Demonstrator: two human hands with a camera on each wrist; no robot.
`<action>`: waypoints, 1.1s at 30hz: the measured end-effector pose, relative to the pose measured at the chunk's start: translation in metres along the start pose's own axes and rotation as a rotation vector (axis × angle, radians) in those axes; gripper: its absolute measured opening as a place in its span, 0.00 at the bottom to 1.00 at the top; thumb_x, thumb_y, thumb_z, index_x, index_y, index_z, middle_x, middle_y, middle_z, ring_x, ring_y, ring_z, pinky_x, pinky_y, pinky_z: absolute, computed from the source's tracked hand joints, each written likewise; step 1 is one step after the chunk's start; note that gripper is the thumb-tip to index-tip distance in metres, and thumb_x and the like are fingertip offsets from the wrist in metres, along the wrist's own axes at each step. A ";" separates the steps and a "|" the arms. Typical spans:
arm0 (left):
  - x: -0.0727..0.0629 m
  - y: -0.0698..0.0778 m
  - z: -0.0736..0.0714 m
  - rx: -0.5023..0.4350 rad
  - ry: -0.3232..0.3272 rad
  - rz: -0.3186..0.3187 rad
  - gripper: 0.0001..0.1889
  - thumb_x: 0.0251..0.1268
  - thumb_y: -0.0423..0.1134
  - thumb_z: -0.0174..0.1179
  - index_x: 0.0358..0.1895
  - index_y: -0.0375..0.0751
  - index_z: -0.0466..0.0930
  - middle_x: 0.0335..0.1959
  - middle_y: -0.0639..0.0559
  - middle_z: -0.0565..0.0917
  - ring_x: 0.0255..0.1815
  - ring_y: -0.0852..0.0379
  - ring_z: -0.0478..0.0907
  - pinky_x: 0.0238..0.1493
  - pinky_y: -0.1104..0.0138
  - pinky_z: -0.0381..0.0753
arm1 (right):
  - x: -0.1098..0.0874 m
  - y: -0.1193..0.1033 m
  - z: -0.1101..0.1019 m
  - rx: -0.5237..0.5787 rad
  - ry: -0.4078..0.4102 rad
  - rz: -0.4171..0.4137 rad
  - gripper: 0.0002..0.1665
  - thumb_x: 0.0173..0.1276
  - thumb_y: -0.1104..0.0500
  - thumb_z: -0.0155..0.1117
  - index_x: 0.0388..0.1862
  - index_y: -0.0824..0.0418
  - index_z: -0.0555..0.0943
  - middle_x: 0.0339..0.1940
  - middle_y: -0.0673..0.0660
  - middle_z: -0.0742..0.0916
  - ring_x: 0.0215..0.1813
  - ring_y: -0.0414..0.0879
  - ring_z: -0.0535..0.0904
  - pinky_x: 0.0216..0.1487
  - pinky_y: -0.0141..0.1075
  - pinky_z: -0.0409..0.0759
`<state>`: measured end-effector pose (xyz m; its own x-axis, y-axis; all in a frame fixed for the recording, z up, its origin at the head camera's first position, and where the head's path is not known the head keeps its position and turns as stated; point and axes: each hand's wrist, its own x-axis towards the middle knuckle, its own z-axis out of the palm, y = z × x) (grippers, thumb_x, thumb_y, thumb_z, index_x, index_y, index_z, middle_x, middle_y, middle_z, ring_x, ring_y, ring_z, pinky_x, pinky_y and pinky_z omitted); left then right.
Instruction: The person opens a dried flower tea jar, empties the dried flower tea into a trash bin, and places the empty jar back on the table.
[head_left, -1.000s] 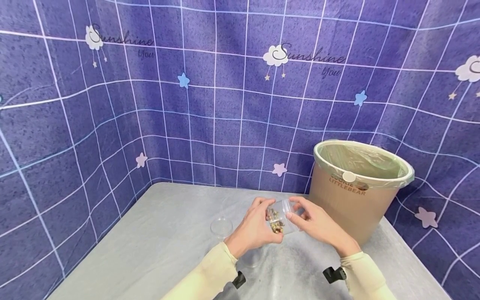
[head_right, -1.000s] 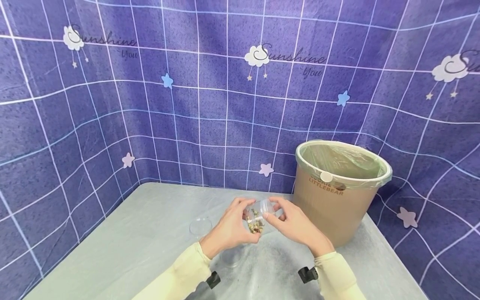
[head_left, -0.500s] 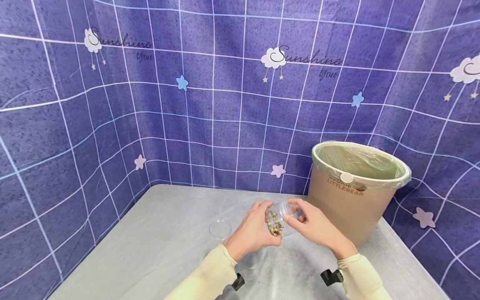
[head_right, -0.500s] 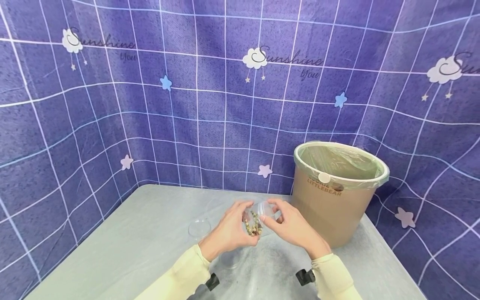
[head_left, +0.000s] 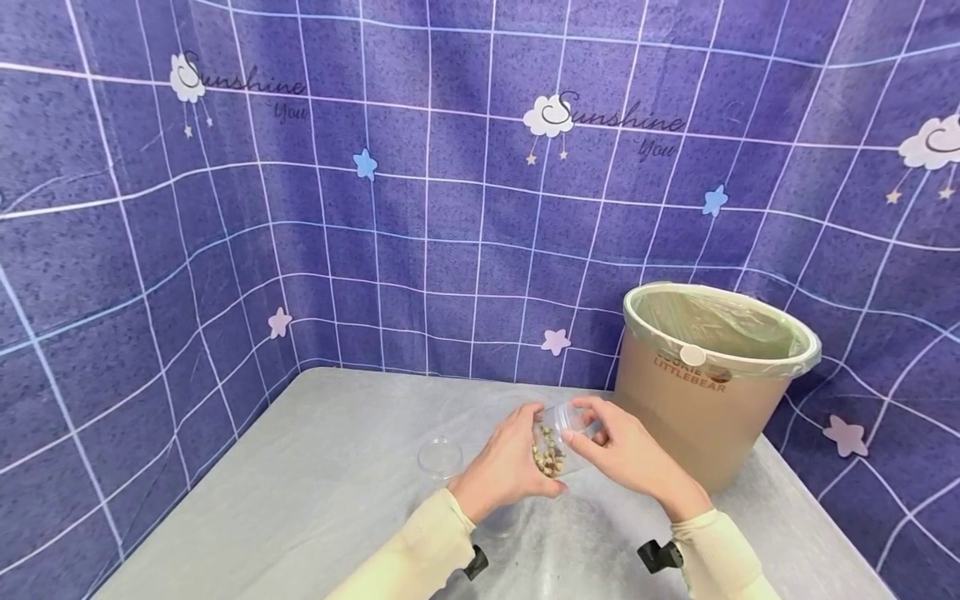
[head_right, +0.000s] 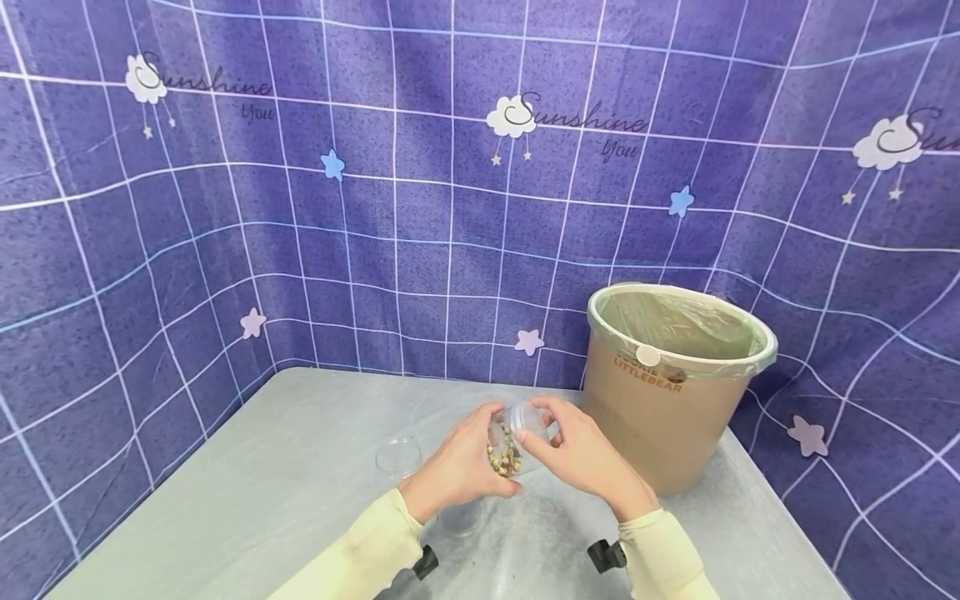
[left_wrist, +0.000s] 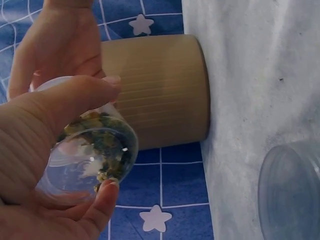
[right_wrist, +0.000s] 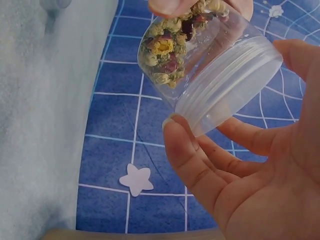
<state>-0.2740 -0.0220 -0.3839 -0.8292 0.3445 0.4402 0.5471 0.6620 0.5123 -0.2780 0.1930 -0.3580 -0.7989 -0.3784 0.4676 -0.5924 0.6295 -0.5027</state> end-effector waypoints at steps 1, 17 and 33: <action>0.000 0.000 0.001 -0.001 0.007 0.001 0.58 0.32 0.50 0.86 0.73 0.37 0.65 0.60 0.47 0.79 0.58 0.51 0.79 0.62 0.59 0.79 | 0.000 0.000 0.000 -0.005 0.004 0.001 0.28 0.71 0.45 0.68 0.64 0.57 0.78 0.44 0.56 0.85 0.31 0.37 0.76 0.34 0.33 0.76; 0.001 -0.002 0.005 -0.001 0.051 0.007 0.43 0.32 0.49 0.84 0.59 0.44 0.74 0.50 0.51 0.83 0.44 0.59 0.79 0.45 0.69 0.80 | 0.002 0.002 0.002 -0.003 -0.014 0.006 0.29 0.70 0.43 0.69 0.63 0.55 0.78 0.44 0.55 0.83 0.31 0.37 0.74 0.34 0.33 0.74; 0.003 -0.005 0.003 -0.060 -0.004 -0.009 0.41 0.32 0.49 0.83 0.57 0.47 0.76 0.45 0.56 0.83 0.39 0.64 0.77 0.40 0.71 0.78 | 0.000 0.006 0.000 0.033 -0.029 -0.106 0.30 0.68 0.47 0.72 0.67 0.49 0.76 0.35 0.50 0.76 0.31 0.42 0.74 0.33 0.31 0.74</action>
<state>-0.2796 -0.0227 -0.3878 -0.8345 0.3413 0.4325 0.5453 0.6240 0.5598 -0.2816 0.1970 -0.3610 -0.7338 -0.4615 0.4985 -0.6766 0.5623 -0.4754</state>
